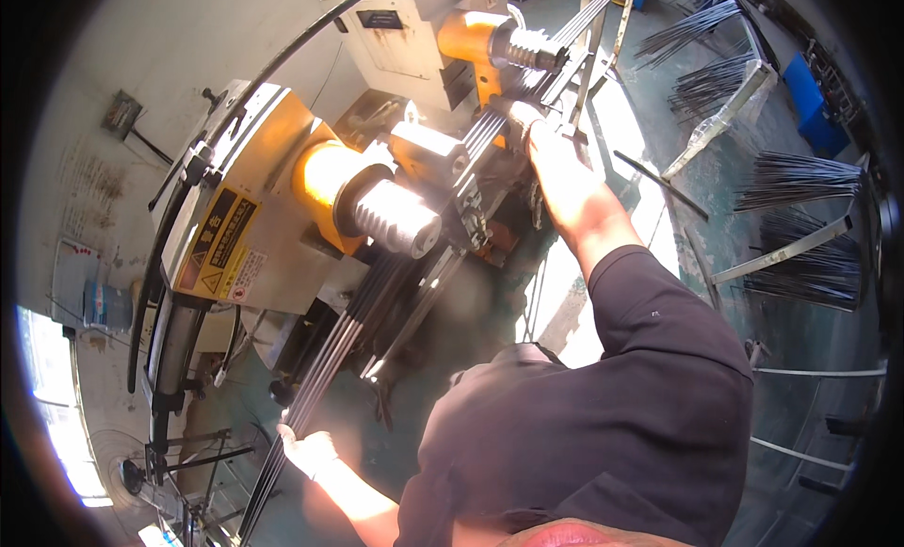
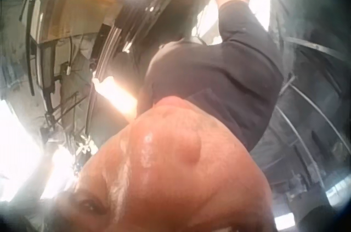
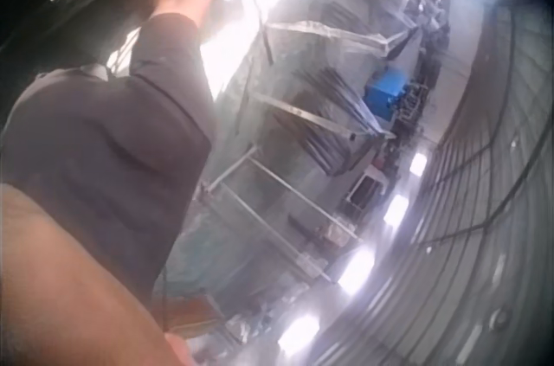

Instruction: The person bends metal rods using a manual bending jig, then measures a bent rod with a tape measure. They feed multiple rods into a bending machine and remove the finished pieces, stacking them on a nearby rack.

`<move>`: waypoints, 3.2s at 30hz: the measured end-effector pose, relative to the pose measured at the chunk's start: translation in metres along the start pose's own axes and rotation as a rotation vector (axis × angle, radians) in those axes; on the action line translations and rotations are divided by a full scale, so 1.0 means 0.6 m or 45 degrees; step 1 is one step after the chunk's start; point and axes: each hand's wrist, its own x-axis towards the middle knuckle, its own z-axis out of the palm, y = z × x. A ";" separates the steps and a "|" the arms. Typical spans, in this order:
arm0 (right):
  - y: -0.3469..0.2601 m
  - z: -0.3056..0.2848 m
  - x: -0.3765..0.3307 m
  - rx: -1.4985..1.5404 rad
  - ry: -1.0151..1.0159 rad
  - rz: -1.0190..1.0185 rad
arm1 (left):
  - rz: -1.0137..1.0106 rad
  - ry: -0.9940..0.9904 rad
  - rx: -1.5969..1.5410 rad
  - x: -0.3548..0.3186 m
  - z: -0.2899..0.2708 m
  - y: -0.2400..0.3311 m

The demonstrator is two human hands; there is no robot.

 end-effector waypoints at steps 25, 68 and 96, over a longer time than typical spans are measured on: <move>0.029 -0.078 0.059 -0.187 0.360 0.081 | 0.291 0.402 0.136 -0.029 0.093 -0.083; 0.500 -0.127 -0.437 -3.793 -1.274 -0.525 | 0.843 0.514 -0.513 -0.140 -0.367 0.406; 0.514 -0.137 -0.661 -0.423 -0.067 0.669 | 0.591 0.337 0.298 -0.163 -0.608 0.557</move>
